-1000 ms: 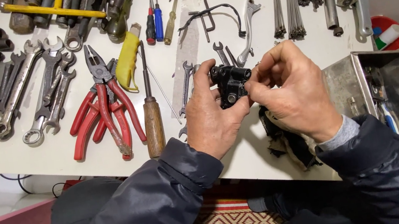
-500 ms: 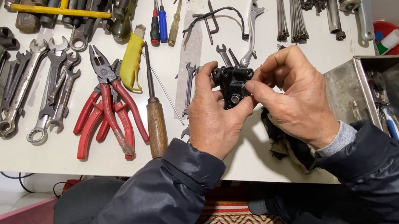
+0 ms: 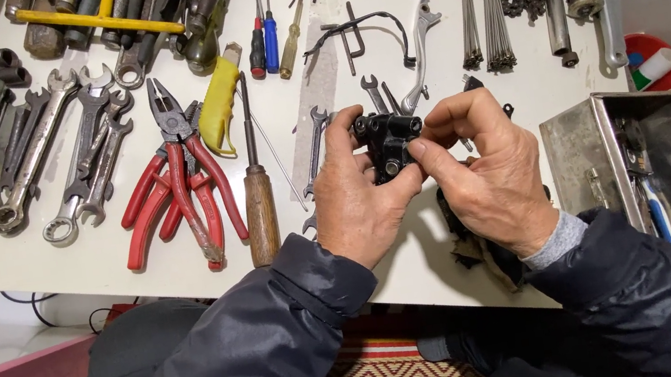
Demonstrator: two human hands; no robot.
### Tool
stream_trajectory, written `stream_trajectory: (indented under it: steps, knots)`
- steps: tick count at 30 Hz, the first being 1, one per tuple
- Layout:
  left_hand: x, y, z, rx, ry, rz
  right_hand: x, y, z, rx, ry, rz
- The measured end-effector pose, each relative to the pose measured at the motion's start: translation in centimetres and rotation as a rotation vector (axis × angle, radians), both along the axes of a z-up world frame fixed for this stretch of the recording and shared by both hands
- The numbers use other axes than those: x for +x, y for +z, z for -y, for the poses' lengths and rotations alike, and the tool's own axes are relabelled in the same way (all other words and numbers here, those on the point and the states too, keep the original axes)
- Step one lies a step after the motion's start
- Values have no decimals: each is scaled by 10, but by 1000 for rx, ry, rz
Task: The person assembles a small black mechanical component by hand, inserting a small metal piece into a slot. They then use a cloth to wipe the component and a screwdriver to tighten a screw on the assembly.
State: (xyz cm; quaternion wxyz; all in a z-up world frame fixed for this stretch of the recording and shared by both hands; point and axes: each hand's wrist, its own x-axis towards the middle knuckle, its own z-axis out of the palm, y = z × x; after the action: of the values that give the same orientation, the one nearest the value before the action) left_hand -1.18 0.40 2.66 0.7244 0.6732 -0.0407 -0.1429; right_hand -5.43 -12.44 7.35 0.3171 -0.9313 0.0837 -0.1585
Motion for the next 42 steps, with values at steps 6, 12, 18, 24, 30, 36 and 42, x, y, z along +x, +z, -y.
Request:
stream_trajectory:
  steps: [6, 12, 18, 24, 30, 36, 42]
  knots:
    - [3, -7, 5, -142, 34, -112, 3, 3, 7, 104, 81, 0]
    - [11, -23, 5, -388, 23, -281, 14, 2, 39, 227, 89, -7]
    - [15, -9, -2, -444, 129, -459, 33, -35, 99, -93, -106, -263]
    - [19, 0, -9, -441, 158, -511, 35, -74, 117, -385, 14, -275]
    - [20, -3, -7, -434, 169, -517, 39, -84, 111, -444, 107, -223]
    - [21, -2, -6, -482, 198, -546, 40, -115, 127, -510, 145, -137]
    - [21, -5, -5, -529, 193, -567, 44, -113, 124, -541, 167, -182]
